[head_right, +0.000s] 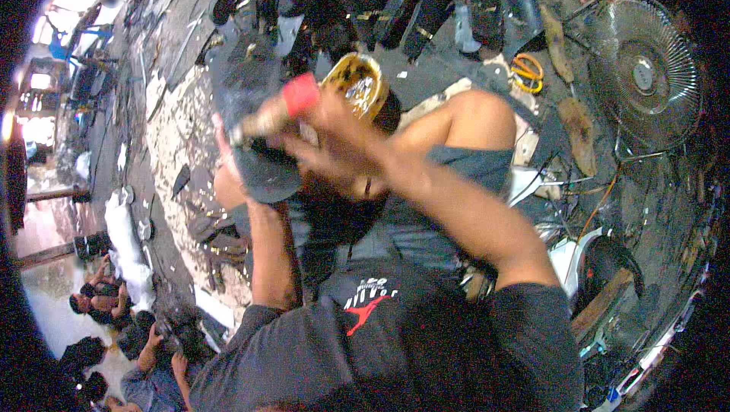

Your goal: The person sits on the floor and repeatedly applies a brown adhesive to the soles of black sandals using a brush. After finishing several units, the person stands, walks across the workshop, and lifts a large black sheet of material.

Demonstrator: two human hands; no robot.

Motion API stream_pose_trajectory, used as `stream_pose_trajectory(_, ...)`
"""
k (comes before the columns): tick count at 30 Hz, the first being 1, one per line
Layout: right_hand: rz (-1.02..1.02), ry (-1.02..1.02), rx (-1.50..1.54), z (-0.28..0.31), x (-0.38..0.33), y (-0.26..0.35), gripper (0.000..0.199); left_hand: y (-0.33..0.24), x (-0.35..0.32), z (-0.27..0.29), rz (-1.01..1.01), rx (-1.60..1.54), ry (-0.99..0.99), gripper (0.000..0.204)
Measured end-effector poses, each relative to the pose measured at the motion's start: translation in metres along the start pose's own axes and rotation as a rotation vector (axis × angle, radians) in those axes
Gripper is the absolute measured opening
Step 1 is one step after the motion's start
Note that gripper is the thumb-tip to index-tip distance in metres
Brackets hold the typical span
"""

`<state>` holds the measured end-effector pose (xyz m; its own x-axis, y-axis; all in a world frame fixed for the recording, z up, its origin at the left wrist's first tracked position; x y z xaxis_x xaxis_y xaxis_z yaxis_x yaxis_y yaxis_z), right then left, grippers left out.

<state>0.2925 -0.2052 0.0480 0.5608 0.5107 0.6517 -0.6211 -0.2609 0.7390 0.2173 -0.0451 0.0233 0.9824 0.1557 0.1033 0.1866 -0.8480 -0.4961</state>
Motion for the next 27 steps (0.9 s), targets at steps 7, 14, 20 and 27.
stream_pose_trajectory(7, -0.566, -0.13, 0.115, 0.076, -0.071, 0.071, 0.025, 0.101, 0.057, -0.019, 0.288, 0.218, -0.31, 0.063)
stream_pose_trajectory(14, -0.446, -0.686, 0.005, 0.151, -0.056, 0.102, 0.036, 0.205, 0.223, -0.042, 0.446, 0.307, -0.541, 0.084)
stream_pose_trajectory(20, -0.634, -0.779, 0.077, 0.135, -0.059, 0.043, 0.03, 0.098, 0.147, 0.015, 0.043, 0.393, -0.244, 0.03)
stream_pose_trajectory(27, -0.852, -0.561, 0.044, 0.103, -0.062, 0.008, 0.026, -0.138, -0.091, 0.051, -0.501, 0.554, -0.62, 0.055)
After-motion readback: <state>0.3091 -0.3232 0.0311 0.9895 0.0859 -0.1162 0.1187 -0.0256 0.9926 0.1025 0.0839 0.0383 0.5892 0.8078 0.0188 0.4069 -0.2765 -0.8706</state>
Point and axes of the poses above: each hand's wrist, its own x-axis towards the middle knuckle, its own z-axis out of the back of the hand, y = z × x, the point moved 1 cm from there along x, towards the middle knuckle, and after that the axes turned 4 degrees about -z, right-handed, at the moved point
